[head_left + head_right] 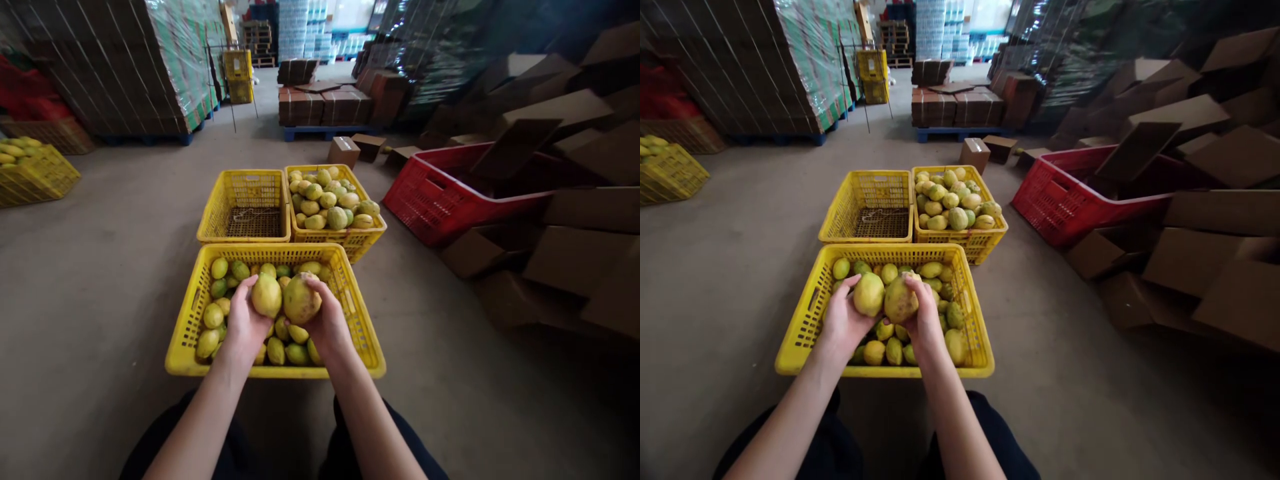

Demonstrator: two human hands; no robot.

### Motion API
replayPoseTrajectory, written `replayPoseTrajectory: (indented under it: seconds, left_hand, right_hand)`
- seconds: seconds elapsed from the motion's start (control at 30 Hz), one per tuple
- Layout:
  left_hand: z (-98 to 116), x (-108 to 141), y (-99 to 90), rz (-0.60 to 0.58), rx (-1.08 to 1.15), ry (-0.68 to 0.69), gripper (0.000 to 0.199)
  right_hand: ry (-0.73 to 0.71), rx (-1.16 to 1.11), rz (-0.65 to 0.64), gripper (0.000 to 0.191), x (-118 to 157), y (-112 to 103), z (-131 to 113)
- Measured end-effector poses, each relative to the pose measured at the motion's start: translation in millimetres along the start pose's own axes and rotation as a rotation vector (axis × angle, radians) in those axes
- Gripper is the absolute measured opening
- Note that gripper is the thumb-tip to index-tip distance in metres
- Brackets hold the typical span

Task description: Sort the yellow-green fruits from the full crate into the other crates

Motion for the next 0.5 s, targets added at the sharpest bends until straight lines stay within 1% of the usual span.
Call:
replayPoseTrajectory:
  seconds: [0.07, 0.13, 0.23, 0.33, 0.5]
  left_hand:
    - [-0.5, -3.6, -0.3, -0.013, 0.031, -0.022, 0.021]
    - [-0.6, -6.7, 0.4, -0.044, 0.052, -0.042, 0.025]
    - [1.0, -8.7, 1.9, -0.11, 0.058, -0.043, 0.029]
    - [2.2, -8.3, 1.8, -0.149, 0.07, -0.037, 0.027]
    - [4.2, -6.5, -1.7, -0.106, 0.086, -0.012, 0.018]
  right_hand:
    - [0.062, 0.03, -0.004, 0.029, 0.3, 2.3, 0.7]
    - [0.096, 0.038, -0.042, 0.033, -0.1, 6.4, 0.0]
    - [0.15, -0.017, -0.086, 0.036, -2.4, 9.4, 1.3]
    - [0.198, -0.07, -0.072, 0.036, -5.1, 6.8, 4.7]
    - [0.235, -0.123, -0.042, 0.038, -6.3, 5.1, 8.1]
Point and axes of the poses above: each hand's wrist, its own x-axis away from the middle knuckle, its own y-axis out of the palm, z = x × y, the point moved 6 cm from there along -x, towards the middle knuckle, and after that the axes turned 4 degrees about y, right-handed, at the moved point
